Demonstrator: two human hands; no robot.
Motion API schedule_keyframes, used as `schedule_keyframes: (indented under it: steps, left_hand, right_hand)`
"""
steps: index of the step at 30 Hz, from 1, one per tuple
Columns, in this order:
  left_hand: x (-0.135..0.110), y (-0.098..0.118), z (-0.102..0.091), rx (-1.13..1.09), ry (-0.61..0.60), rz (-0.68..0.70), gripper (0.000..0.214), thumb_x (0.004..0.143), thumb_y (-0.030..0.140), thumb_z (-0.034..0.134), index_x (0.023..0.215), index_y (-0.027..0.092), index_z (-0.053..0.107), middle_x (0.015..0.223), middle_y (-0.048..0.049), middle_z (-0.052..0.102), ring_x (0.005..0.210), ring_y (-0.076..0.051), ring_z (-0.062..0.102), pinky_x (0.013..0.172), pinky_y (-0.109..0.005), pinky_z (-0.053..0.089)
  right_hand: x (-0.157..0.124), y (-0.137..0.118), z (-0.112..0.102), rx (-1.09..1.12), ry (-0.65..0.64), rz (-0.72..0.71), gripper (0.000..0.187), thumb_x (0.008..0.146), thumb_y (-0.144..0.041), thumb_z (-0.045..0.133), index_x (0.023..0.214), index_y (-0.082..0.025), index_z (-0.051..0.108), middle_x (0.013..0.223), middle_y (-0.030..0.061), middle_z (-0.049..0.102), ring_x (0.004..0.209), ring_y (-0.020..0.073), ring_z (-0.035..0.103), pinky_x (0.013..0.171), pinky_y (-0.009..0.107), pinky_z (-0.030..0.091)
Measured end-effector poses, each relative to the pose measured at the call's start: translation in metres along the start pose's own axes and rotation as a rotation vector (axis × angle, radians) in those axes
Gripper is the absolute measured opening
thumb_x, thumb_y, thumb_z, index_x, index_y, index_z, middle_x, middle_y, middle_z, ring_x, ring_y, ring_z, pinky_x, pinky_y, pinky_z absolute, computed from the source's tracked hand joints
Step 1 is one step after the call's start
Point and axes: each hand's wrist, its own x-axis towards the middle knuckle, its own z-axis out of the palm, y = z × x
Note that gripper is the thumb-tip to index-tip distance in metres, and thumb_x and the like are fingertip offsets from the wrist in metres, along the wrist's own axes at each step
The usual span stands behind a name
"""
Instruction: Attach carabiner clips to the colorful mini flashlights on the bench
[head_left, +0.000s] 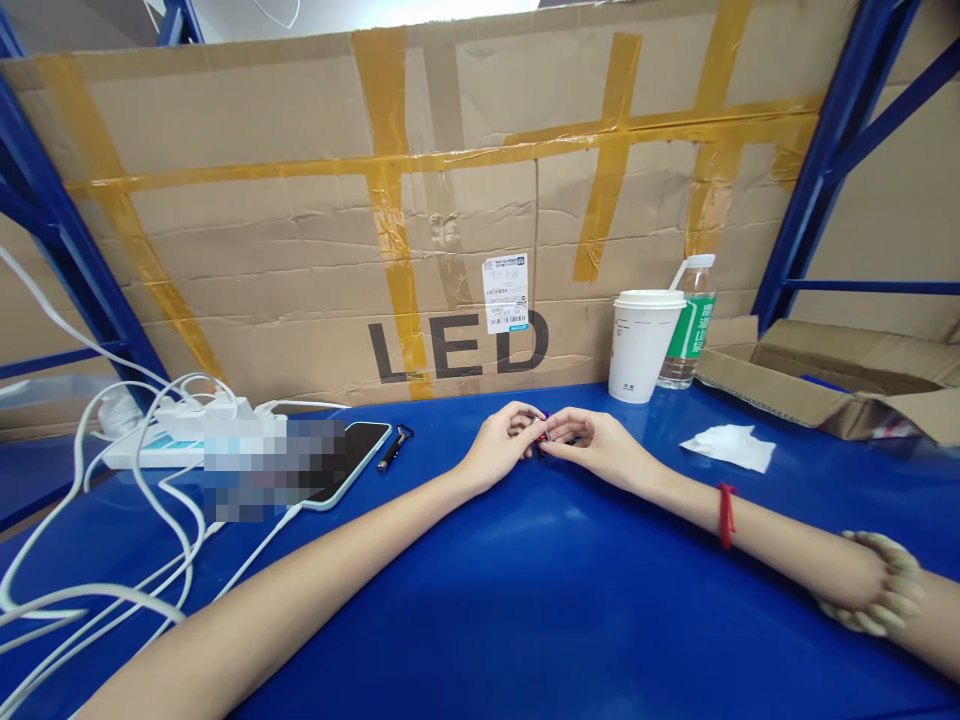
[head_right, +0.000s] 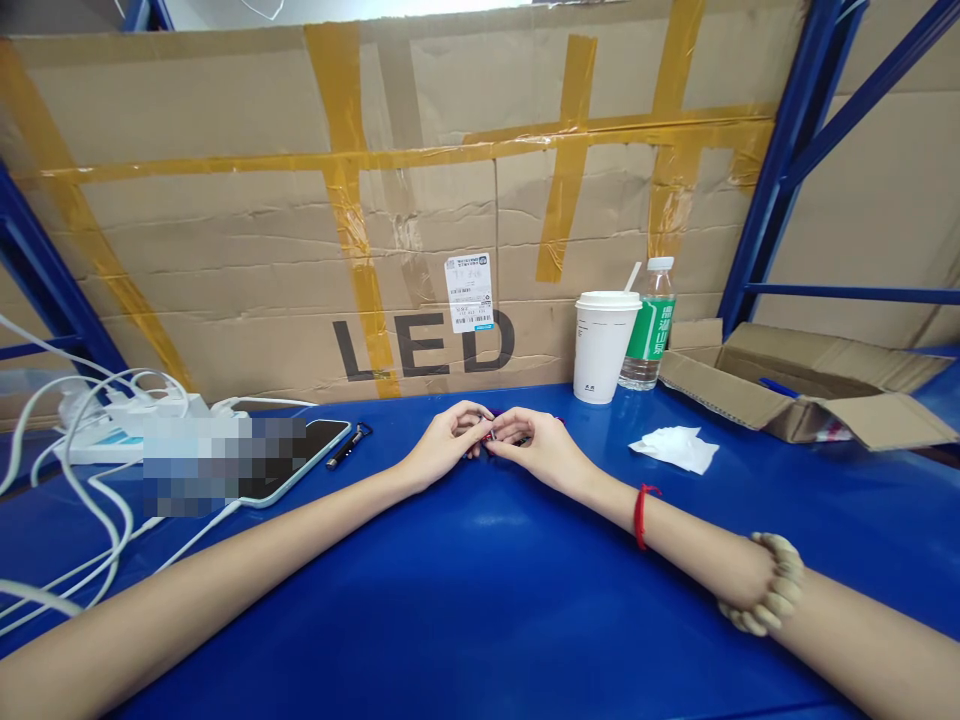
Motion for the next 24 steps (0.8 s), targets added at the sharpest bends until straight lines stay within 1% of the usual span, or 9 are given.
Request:
schedule_keyframes:
  steps: [3, 6, 11, 15, 19, 21, 24]
  left_hand:
    - [0.0001, 0.0004, -0.0004, -0.006, 0.01, 0.004, 0.028, 0.076, 0.037, 0.058, 0.089, 0.014, 0.051, 0.063, 0.0031, 0.054, 0.05, -0.006, 0.049, 0.051, -0.019, 0.038]
    - [0.0003, 0.0014, -0.0003, -0.029, 0.029, -0.001, 0.026, 0.078, 0.037, 0.054, 0.089, 0.015, 0.049, 0.059, 0.0045, 0.052, 0.05, -0.006, 0.048, 0.05, -0.019, 0.037]
    - [0.0002, 0.0037, 0.0003, -0.057, 0.033, -0.033, 0.022, 0.081, 0.036, 0.051, 0.089, 0.016, 0.045, 0.057, 0.0058, 0.051, 0.047, -0.006, 0.048, 0.051, -0.019, 0.037]
    - [0.0009, 0.003, 0.0006, -0.098, 0.029, -0.044, 0.02, 0.083, 0.035, 0.047, 0.089, 0.017, 0.042, 0.062, 0.0039, 0.055, 0.046, -0.005, 0.048, 0.05, -0.019, 0.036]
    - [0.0024, -0.0004, 0.0011, -0.109, 0.018, -0.045, 0.017, 0.086, 0.033, 0.041, 0.089, 0.017, 0.039, 0.064, 0.0033, 0.055, 0.045, -0.006, 0.048, 0.047, -0.018, 0.035]
    - [0.0026, -0.0014, 0.0013, -0.103, 0.02, -0.055, 0.015, 0.088, 0.032, 0.036, 0.089, 0.018, 0.038, 0.061, 0.0039, 0.052, 0.044, -0.006, 0.046, 0.045, -0.018, 0.033]
    - [0.0013, 0.0001, 0.0014, -0.079, 0.05, -0.042, 0.014, 0.09, 0.032, 0.032, 0.09, 0.019, 0.038, 0.057, 0.0069, 0.043, 0.043, -0.005, 0.038, 0.045, -0.018, 0.03]
  right_hand:
    - [-0.0011, -0.0014, -0.0008, -0.012, -0.009, 0.01, 0.03, 0.066, -0.039, 0.065, 0.082, -0.015, 0.059, 0.069, 0.0033, 0.068, 0.064, 0.0147, 0.063, 0.064, 0.029, 0.051]
    - [-0.0021, -0.0035, -0.0014, -0.015, -0.015, 0.042, 0.031, 0.065, -0.042, 0.065, 0.078, -0.014, 0.06, 0.066, 0.0039, 0.067, 0.058, 0.014, 0.062, 0.055, 0.026, 0.05]
    - [-0.0013, -0.0036, -0.0025, -0.029, 0.036, 0.055, 0.035, 0.063, -0.045, 0.066, 0.079, -0.014, 0.062, 0.065, 0.0046, 0.067, 0.053, 0.0132, 0.059, 0.047, 0.024, 0.047]
    - [-0.0008, -0.0027, -0.0037, -0.086, 0.069, 0.04, 0.029, 0.064, -0.041, 0.065, 0.075, -0.014, 0.063, 0.063, 0.0047, 0.067, 0.052, 0.0131, 0.059, 0.048, 0.024, 0.046]
    - [-0.0017, -0.0022, -0.0043, -0.132, 0.047, 0.037, 0.023, 0.066, -0.036, 0.063, 0.075, -0.015, 0.063, 0.06, 0.0033, 0.067, 0.053, 0.0143, 0.061, 0.051, 0.024, 0.047]
    - [-0.0022, -0.0023, -0.0045, -0.144, 0.03, 0.029, 0.021, 0.067, -0.034, 0.062, 0.077, -0.015, 0.063, 0.058, 0.0022, 0.067, 0.053, 0.015, 0.062, 0.053, 0.025, 0.048]
    - [-0.0027, -0.0034, -0.0049, -0.156, 0.016, 0.007, 0.019, 0.069, -0.032, 0.061, 0.078, -0.016, 0.064, 0.06, 0.002, 0.068, 0.055, 0.0161, 0.063, 0.055, 0.025, 0.049]
